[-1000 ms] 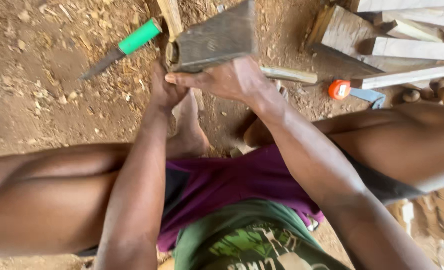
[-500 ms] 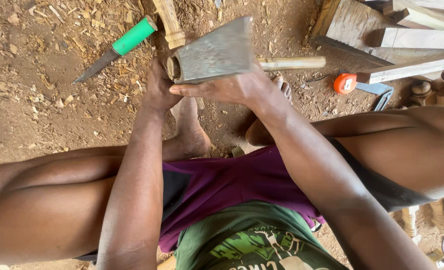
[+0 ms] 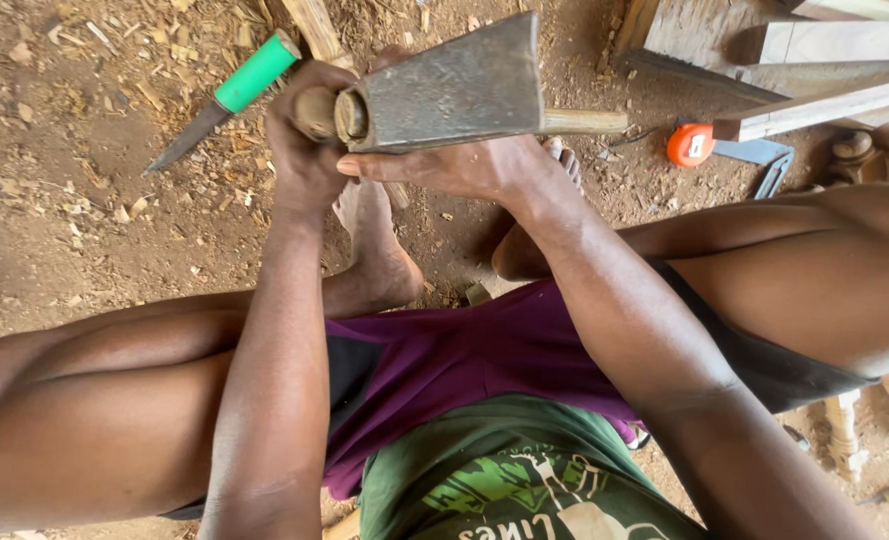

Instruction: The person carves and notches a decorative wooden leg using an adze and a chisel, striking the tools with a hammer while holding the wood with their hands and feet.

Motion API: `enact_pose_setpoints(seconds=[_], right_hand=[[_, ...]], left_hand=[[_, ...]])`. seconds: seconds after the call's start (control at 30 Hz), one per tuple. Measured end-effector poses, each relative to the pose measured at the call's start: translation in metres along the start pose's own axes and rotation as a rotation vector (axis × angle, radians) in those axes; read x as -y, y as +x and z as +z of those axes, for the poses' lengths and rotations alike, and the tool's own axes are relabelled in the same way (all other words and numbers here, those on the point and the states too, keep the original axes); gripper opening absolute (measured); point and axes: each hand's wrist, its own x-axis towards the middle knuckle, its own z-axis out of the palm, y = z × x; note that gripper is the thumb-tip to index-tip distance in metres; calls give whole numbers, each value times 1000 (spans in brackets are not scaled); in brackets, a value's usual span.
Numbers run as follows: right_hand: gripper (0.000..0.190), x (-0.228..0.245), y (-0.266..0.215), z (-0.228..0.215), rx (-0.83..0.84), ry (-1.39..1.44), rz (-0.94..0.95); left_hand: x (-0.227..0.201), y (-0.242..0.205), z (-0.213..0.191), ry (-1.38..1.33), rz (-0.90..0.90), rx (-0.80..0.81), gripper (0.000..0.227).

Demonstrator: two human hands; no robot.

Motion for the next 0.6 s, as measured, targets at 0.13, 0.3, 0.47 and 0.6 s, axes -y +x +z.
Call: enact_pose_setpoints(seconds=[0.13,0.3,0.47,0.6], right_hand=[[76,-4,-7,-1,14,-107,-28],[62,-14,-13,14,-101,-11,-175],[60,-14,-10,15,159,-79,-13],[58,-5,-7,0,176,27,99]], left_hand=[[-12,-12,7,375,-132,135,24],[-4,-25,2,431,-153,145,27],[19,-42,18,172,-298,-22,24],[16,-29,6,57,-82,-308,17]])
